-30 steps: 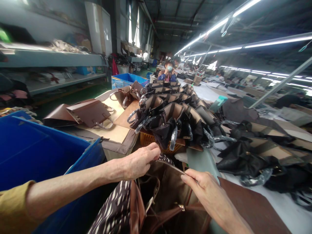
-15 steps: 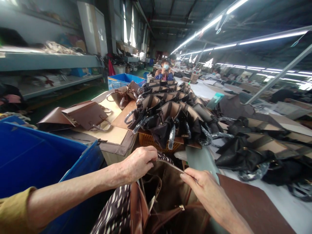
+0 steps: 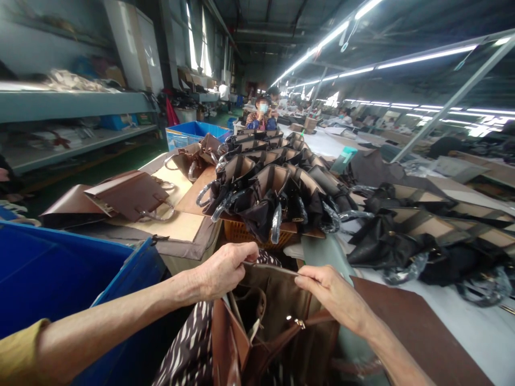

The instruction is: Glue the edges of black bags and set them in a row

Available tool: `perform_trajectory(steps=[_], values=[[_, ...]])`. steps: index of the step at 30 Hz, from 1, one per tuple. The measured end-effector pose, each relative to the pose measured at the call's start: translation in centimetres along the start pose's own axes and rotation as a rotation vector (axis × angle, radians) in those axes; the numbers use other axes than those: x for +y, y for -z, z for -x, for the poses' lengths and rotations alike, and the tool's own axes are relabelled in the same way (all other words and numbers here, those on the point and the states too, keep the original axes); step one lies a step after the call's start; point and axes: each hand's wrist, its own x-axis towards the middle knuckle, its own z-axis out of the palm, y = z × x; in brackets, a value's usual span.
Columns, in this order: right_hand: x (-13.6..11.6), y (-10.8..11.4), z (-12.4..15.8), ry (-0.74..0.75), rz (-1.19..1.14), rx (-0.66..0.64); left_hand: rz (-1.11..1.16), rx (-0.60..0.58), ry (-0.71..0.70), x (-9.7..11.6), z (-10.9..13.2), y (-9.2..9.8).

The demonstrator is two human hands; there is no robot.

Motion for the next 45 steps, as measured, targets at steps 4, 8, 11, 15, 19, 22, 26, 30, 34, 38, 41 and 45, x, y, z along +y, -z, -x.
perform_trajectory(steps=[4,8,11,15,19,22,26,30,34,38,41,45], values=[[1.2,-0.1,-0.7,0.014,-0.048,-0.055,0.041,-0.022,0.016,-0.4,-0.8,-0.4],[1.3,-0.2,-0.7,0.008,-0.046,-0.044,0.059,-0.015,-0.001,-1.2,-1.5,-0.6],[1.1,-0.2,-0.6,0.005,-0.066,-0.049,0.061,-0.042,-0.108,-1.5,-1.8,-0.6],[1.0,-0.1,-0.7,0.001,-0.080,-0.045,0.067,-0.092,-0.137,-1.5,-2.0,-0.6],[1.0,-0.1,-0.7,-0.006,-0.084,-0.030,0.034,-0.071,-0.136,-1.3,-1.9,-0.8],[1.0,-0.2,-0.5,-0.014,-0.097,-0.025,0.032,-0.057,-0.156,-1.3,-1.9,-1.0],[0.9,-0.2,-0.3,-0.015,-0.080,-0.013,0.017,-0.067,-0.166,-1.4,-2.0,-0.9],[0.7,-0.3,-0.1,-0.017,-0.066,0.001,-0.002,-0.114,-0.163,-1.3,-2.2,-0.6],[0.4,-0.3,0.1,-0.026,-0.061,0.012,-0.046,-0.106,-0.146,-1.0,-2.6,-0.7],[0.3,-0.3,0.2,-0.037,-0.059,0.010,-0.041,-0.065,-0.148,-0.9,-3.1,-1.2],[0.4,-0.2,0.2,-0.016,-0.052,0.016,-0.027,-0.031,-0.117,-0.8,-3.2,-1.7],[0.2,-0.1,0.3,-0.004,0.028,0.008,-0.044,-0.018,-0.026,-0.5,-3.1,-2.0]])
